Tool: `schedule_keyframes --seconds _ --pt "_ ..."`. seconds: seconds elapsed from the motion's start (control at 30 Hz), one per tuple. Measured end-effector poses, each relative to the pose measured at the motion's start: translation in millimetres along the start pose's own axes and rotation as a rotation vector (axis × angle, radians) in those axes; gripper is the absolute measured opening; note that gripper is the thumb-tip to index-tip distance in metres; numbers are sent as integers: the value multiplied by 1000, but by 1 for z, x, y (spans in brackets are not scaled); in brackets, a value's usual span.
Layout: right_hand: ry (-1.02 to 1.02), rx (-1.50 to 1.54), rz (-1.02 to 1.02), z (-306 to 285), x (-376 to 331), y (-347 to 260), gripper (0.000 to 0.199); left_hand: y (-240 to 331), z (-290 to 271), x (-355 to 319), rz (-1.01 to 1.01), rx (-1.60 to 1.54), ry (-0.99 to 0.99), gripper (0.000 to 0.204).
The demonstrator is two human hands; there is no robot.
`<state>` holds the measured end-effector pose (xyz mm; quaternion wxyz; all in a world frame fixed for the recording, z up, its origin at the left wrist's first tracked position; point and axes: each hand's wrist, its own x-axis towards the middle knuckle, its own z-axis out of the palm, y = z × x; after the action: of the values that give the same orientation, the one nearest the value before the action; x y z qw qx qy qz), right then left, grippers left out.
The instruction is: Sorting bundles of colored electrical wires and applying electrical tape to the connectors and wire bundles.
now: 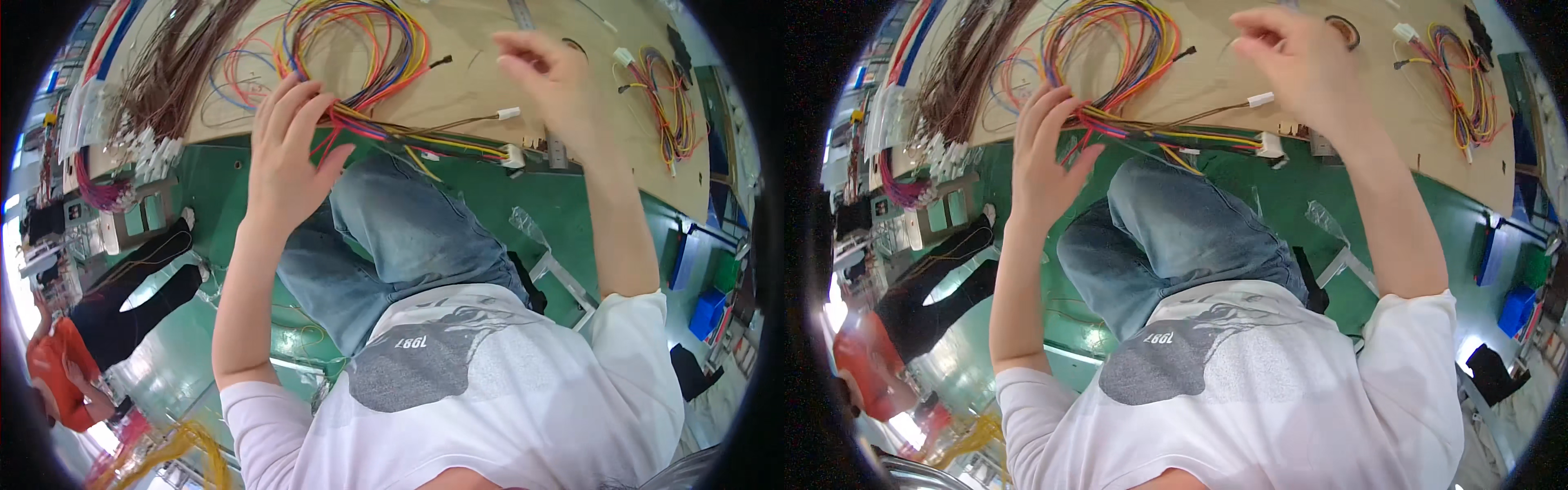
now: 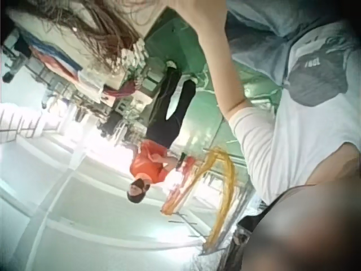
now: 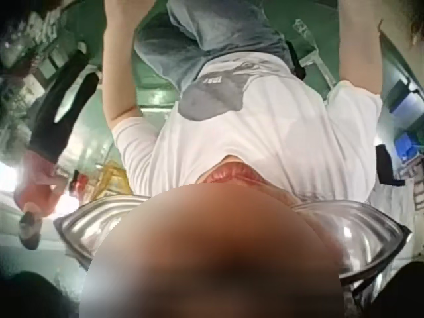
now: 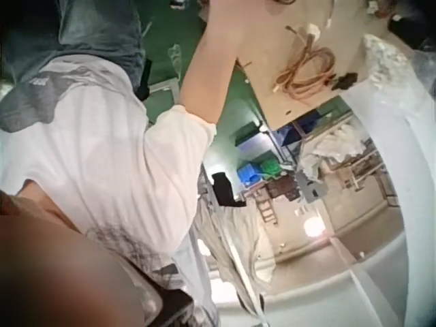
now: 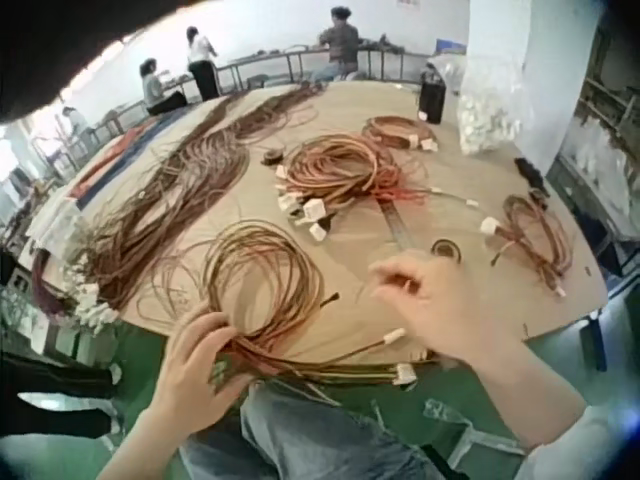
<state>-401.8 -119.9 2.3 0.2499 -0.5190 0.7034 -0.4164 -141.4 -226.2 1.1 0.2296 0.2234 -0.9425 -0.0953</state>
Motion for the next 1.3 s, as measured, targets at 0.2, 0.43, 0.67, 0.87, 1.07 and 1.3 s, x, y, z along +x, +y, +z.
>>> schedule_keyframes --seconds 0.2,0.43,0.67,0.87,1.07,1.3 --pt "18 -98 20 -14 -23 -6 16 -12 -5 -10 -95 -44 68 52" --pt "22 -122 22 -12 -31 1 15 3 -4 22 76 114 -204 53" --pt "70 -118 -10 -9 -35 0 16 -13 -13 57 136 210 -573 45" --pt "115 48 -17 -17 -48 -7 16 1 -91 137 -397 -231 -1100 9" --pt "215 87 -107 -22 -55 -17 15 -45 -90 116 -409 -804 -553 25" --pt "183 257 -80 -23 -52 -32 13 -43 -121 105 -481 -1096 -462 25"
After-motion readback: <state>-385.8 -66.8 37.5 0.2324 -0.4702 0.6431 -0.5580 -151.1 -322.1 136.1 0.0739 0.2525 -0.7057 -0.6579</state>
